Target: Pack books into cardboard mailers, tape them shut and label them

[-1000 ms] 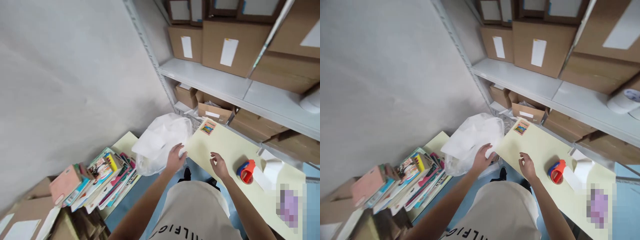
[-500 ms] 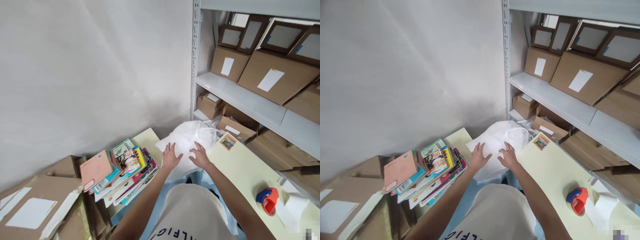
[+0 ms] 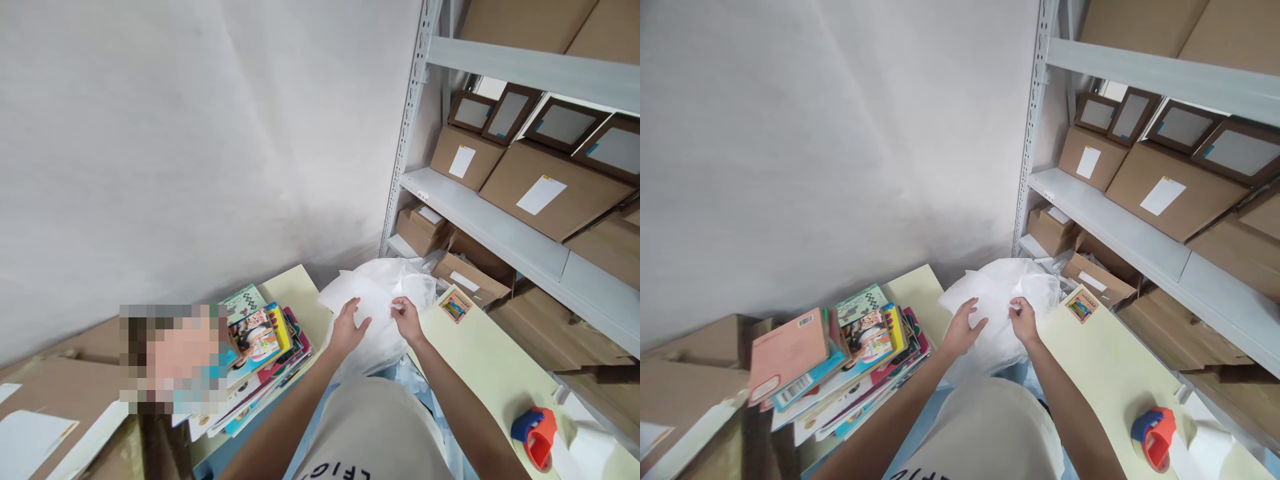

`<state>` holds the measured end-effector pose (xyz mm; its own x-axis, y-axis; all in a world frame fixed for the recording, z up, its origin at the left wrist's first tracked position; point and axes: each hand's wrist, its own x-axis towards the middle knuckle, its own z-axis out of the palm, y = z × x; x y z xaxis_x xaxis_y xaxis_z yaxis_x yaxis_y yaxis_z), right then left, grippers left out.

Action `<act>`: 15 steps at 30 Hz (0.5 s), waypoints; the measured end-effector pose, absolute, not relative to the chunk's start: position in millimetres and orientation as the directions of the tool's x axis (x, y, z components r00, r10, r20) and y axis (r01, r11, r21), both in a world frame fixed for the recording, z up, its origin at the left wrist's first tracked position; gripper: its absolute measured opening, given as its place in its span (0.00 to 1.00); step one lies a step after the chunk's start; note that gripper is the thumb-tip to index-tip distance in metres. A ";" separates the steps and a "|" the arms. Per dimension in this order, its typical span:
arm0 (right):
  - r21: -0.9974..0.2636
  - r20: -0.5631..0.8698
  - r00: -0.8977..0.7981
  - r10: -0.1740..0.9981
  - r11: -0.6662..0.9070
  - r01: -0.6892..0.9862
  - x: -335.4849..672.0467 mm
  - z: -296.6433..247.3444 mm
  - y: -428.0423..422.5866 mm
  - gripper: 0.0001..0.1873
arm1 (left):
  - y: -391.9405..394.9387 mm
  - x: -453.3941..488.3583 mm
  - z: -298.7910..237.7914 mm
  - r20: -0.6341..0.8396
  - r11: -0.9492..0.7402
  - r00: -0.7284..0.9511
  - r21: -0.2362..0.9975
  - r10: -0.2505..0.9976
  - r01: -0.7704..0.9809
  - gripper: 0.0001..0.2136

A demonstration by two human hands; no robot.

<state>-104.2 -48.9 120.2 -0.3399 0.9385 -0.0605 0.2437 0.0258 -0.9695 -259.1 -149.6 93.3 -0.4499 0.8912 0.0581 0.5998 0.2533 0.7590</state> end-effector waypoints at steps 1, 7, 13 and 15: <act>-0.966 -0.046 -0.335 0.941 0.043 0.256 -97.6 125.3 -45.3 0.08 | -147.9 -261.1 94.5 0.104 0.210 -0.449 0.775 0.888 0.595 0.24; -0.915 0.220 -0.265 0.939 0.293 0.278 -37.5 158.4 -26.4 0.11 | -131.3 -264.3 113.1 0.237 0.203 -0.531 0.739 0.813 0.642 0.23; -0.917 0.276 -0.025 0.961 0.271 0.293 50.3 177.4 -26.4 0.09 | -100.4 -265.3 117.6 0.052 0.346 -0.646 0.810 0.761 0.473 0.38; -0.931 0.233 0.060 0.971 0.204 0.303 78.4 177.5 -31.5 0.10 | -85.1 -266.7 116.0 -0.013 0.327 -0.634 0.864 0.773 0.382 0.40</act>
<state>78.4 -31.5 177.5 0.0602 0.9707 0.2326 0.3030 0.2043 -0.9308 -266.7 -85.1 116.0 -0.6338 0.7734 -0.0129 0.3818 0.3273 0.8643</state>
